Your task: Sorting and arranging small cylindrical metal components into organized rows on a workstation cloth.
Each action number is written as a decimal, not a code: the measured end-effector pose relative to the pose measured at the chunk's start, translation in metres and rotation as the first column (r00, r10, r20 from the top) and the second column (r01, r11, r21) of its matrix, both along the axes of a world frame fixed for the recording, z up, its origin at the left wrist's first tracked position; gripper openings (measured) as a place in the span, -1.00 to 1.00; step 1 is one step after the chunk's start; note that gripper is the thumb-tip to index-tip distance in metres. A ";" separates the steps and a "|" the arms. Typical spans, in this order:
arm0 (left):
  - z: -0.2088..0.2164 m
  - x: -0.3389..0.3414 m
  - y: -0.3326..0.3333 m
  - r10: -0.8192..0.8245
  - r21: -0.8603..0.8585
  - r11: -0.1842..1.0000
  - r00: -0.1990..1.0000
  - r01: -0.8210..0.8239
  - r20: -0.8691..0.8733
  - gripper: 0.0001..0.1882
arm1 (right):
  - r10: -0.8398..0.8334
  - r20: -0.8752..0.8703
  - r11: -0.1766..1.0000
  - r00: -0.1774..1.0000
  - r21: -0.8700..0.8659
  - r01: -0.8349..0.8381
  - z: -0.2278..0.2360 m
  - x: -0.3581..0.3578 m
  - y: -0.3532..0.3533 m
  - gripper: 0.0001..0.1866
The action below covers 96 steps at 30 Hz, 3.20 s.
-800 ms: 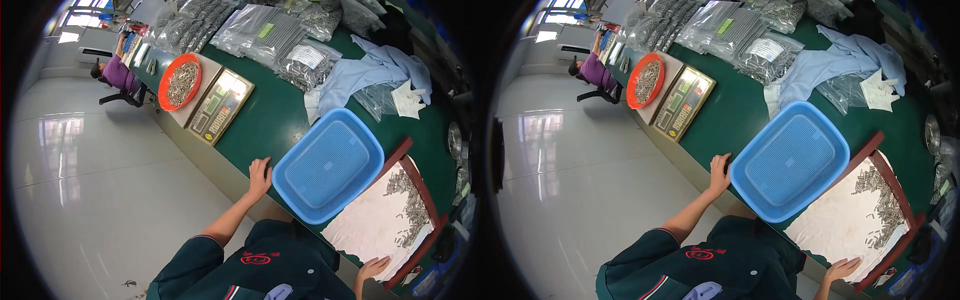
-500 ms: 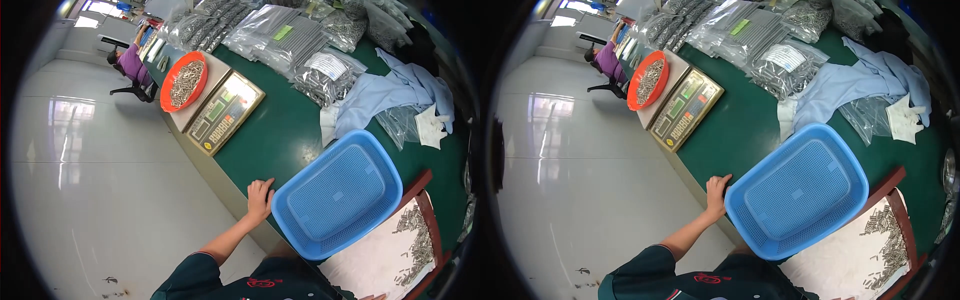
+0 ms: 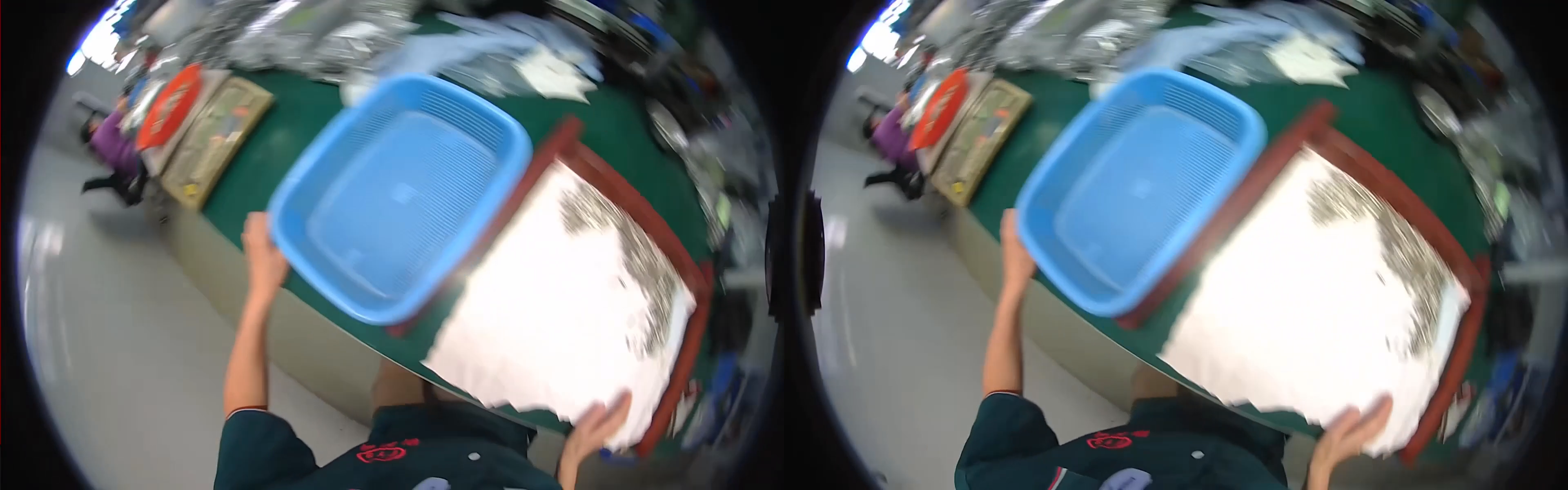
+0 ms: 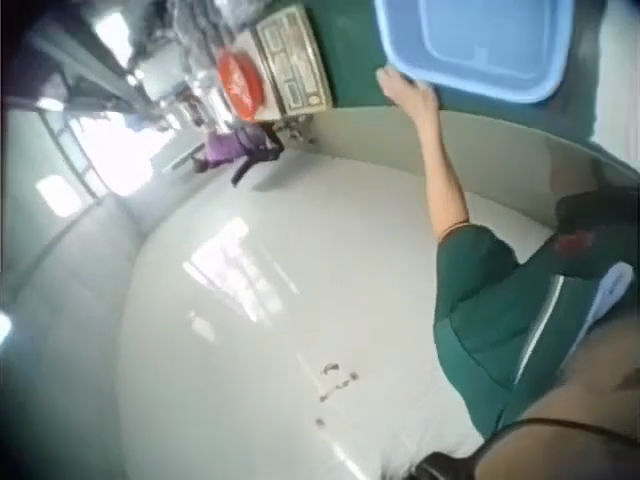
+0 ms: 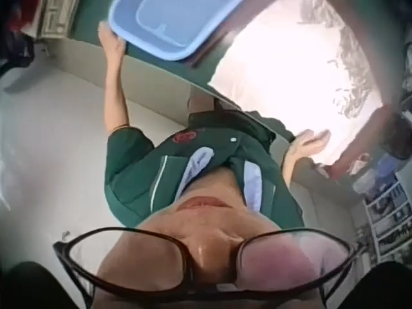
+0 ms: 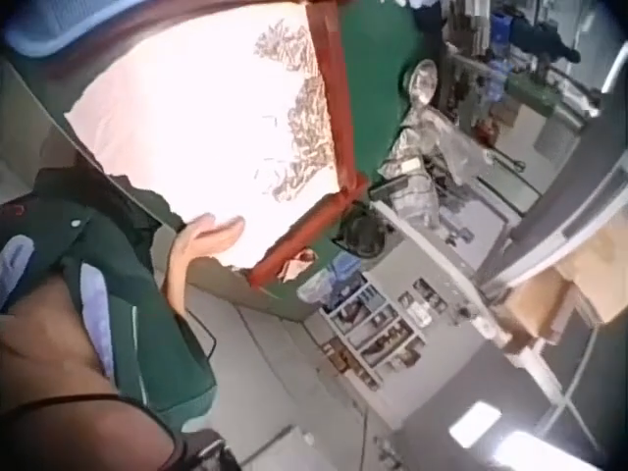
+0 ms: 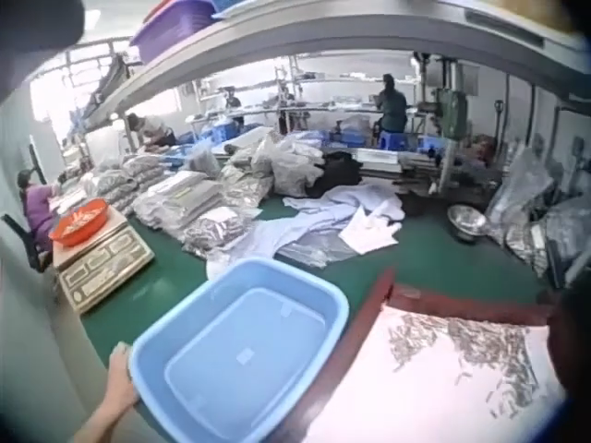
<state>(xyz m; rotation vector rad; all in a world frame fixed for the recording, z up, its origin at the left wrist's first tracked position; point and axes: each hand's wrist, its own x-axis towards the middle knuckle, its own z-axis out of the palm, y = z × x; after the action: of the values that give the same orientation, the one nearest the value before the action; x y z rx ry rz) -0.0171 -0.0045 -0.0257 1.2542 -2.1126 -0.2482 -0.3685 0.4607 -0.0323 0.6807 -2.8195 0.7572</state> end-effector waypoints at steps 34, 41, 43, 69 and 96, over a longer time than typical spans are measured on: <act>0.005 -0.329 0.138 -0.496 -0.120 0.865 0.867 0.488 -0.051 -0.84 | 0.721 -0.375 0.620 0.583 -0.028 -0.784 0.020 -0.164 -0.217 -0.87; -0.010 -0.340 0.092 -0.385 -0.145 0.907 0.918 0.395 0.093 -0.75 | 0.746 -0.297 0.614 0.596 -0.039 -0.788 0.019 -0.134 -0.259 -0.90; -0.010 -0.348 0.095 -0.439 -0.125 0.887 0.896 0.445 0.074 -0.73 | 0.758 -0.275 0.606 0.591 -0.036 -0.795 0.016 -0.134 -0.269 -0.87; 0.041 -0.306 0.187 -0.860 0.249 0.488 0.510 0.836 -0.028 -0.61 | 0.809 -0.191 0.510 0.556 -0.243 -0.825 0.017 -0.101 -0.117 -0.87; 0.015 -0.321 0.195 -0.882 0.183 0.447 0.466 0.876 -0.074 -0.83 | 0.712 -0.223 0.675 0.666 -0.043 -0.736 0.023 -0.102 -0.092 -0.94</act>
<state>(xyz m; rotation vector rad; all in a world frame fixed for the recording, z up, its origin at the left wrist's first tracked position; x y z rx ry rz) -0.3380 0.1905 -0.0102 0.0691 -2.6413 -0.9160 -0.4708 0.3690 -0.0092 1.8019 -2.2317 0.8958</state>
